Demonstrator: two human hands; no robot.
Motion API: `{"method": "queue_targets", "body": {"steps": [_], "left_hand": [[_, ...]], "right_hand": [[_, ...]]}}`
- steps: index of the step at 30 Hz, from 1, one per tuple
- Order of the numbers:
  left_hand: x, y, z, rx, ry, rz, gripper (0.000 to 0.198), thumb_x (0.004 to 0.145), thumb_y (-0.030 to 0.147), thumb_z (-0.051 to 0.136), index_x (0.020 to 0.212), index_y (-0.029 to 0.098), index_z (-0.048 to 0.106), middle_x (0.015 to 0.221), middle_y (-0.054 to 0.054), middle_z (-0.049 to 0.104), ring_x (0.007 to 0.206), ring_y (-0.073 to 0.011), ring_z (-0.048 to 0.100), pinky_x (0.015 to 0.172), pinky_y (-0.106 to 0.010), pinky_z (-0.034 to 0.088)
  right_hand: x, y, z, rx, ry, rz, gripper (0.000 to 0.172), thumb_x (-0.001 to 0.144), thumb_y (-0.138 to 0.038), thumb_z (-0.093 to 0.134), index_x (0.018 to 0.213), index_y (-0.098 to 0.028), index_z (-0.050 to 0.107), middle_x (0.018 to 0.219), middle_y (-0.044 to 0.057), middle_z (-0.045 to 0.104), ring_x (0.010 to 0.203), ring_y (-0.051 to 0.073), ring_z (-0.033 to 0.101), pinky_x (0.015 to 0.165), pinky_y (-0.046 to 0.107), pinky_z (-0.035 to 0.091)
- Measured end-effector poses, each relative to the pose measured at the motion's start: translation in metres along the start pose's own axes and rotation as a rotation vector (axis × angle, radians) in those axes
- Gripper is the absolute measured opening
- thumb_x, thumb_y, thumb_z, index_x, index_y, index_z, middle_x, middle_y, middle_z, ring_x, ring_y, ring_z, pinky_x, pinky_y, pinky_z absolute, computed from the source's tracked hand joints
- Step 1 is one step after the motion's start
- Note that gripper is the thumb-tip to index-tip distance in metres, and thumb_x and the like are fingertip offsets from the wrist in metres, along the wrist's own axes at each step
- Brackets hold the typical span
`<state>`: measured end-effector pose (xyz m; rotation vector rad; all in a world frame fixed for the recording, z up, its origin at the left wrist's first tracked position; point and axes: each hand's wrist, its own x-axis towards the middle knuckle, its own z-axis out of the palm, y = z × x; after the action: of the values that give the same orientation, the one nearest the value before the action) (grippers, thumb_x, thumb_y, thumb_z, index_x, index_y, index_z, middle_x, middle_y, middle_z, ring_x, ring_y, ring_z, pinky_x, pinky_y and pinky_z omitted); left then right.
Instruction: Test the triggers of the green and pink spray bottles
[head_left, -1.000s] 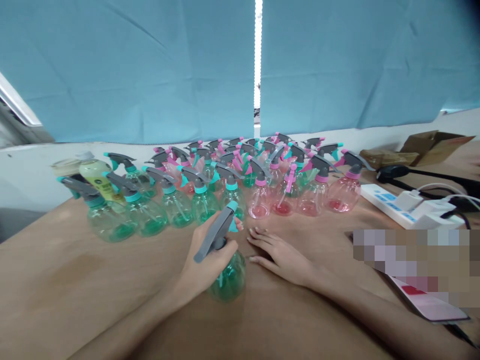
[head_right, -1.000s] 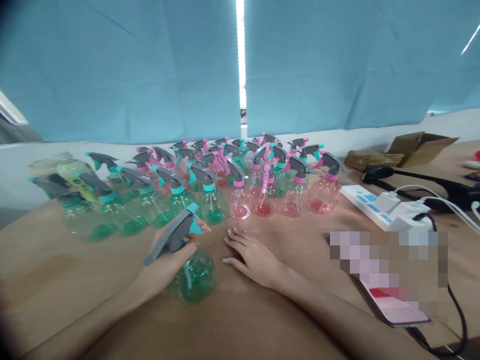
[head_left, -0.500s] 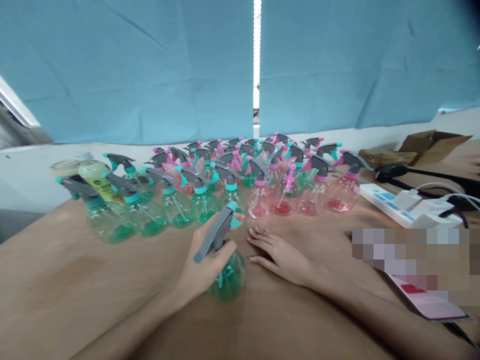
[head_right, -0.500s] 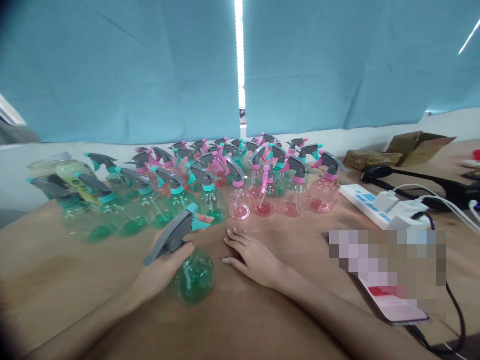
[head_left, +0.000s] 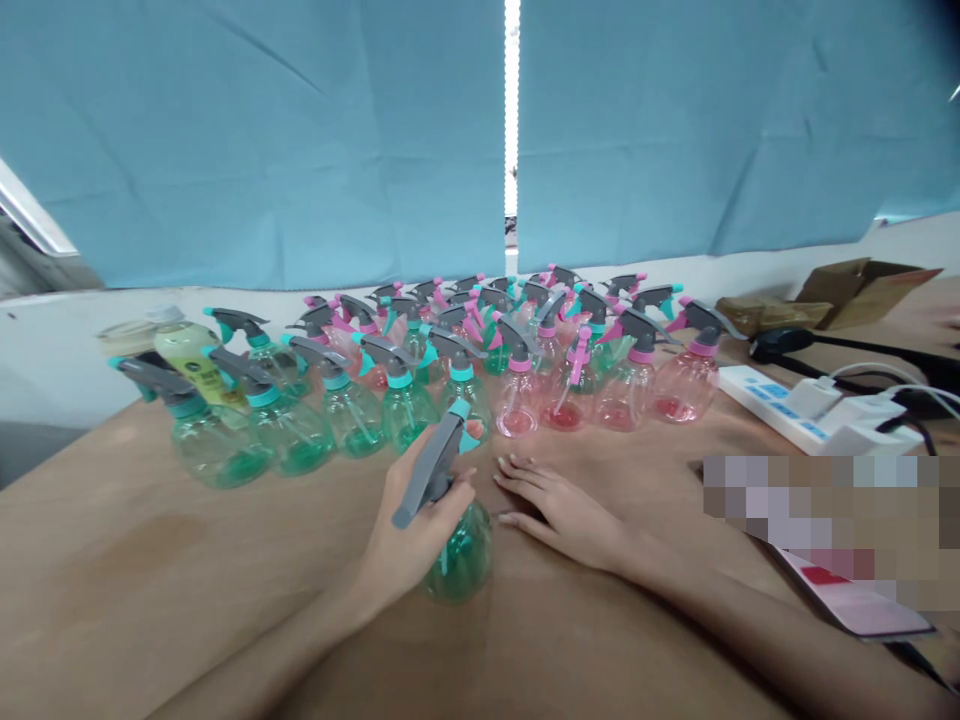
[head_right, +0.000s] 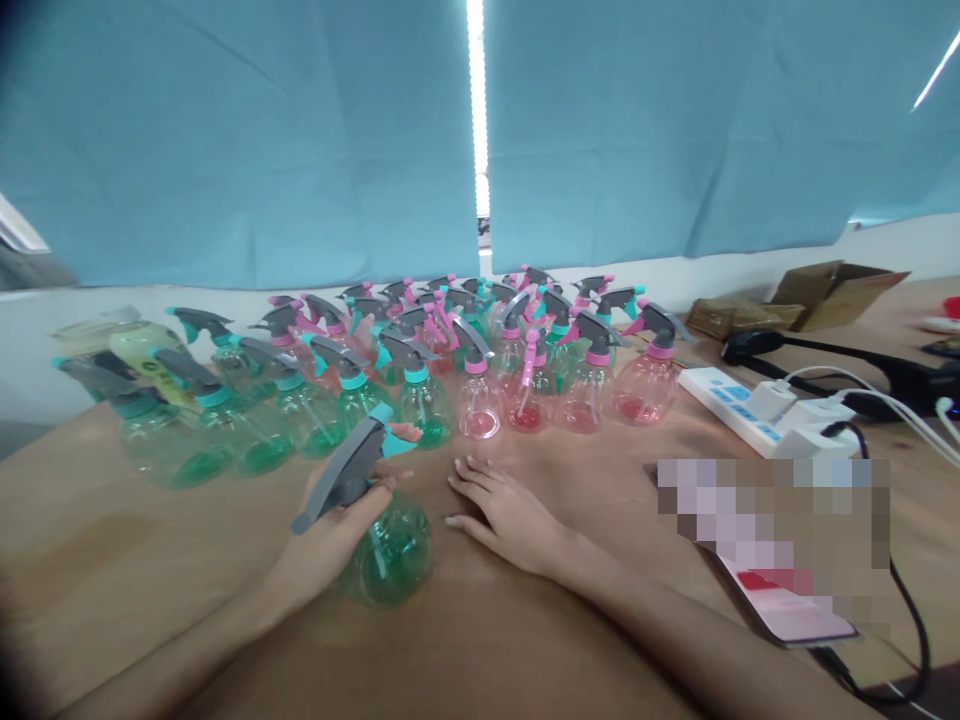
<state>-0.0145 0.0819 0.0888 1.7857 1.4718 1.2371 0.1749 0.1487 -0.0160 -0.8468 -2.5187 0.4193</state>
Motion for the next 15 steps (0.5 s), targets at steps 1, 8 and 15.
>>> {"method": "queue_targets", "body": {"steps": [1,8,15], "left_hand": [[0.0001,0.0003,0.0,0.003,-0.003,-0.004,0.034,0.078,0.023,0.054,0.111,0.024,0.06,0.099,-0.005,0.068,0.073,-0.0185,0.064,0.074,-0.034,0.053],[0.0008,0.0004,-0.0008,-0.015,-0.015,-0.01,0.035,0.077,0.022,0.053,0.111,0.026,0.06,0.099,-0.004,0.069,0.077,-0.0188,0.066,0.077,-0.034,0.053],[0.0017,-0.0033,-0.0056,-0.01,-0.007,0.01,0.019,0.074,0.022,0.054,0.091,0.023,0.063,0.084,-0.002,0.067,0.08,-0.0205,0.065,0.074,-0.033,0.052]], "right_hand": [[-0.0001,-0.0001,0.0,0.003,0.003,0.0,0.056,0.095,-0.051,0.042,0.139,-0.016,0.046,0.145,0.012,0.043,0.137,0.026,0.035,0.113,0.049,0.029],[-0.0006,0.0002,0.0,0.006,0.006,0.002,0.056,0.095,-0.051,0.042,0.139,-0.016,0.047,0.146,0.012,0.043,0.137,0.026,0.035,0.112,0.049,0.03],[-0.0009,0.0002,-0.0008,0.008,-0.001,0.01,0.057,0.095,-0.052,0.041,0.139,-0.017,0.046,0.146,0.012,0.042,0.137,0.026,0.035,0.112,0.048,0.03]]}}
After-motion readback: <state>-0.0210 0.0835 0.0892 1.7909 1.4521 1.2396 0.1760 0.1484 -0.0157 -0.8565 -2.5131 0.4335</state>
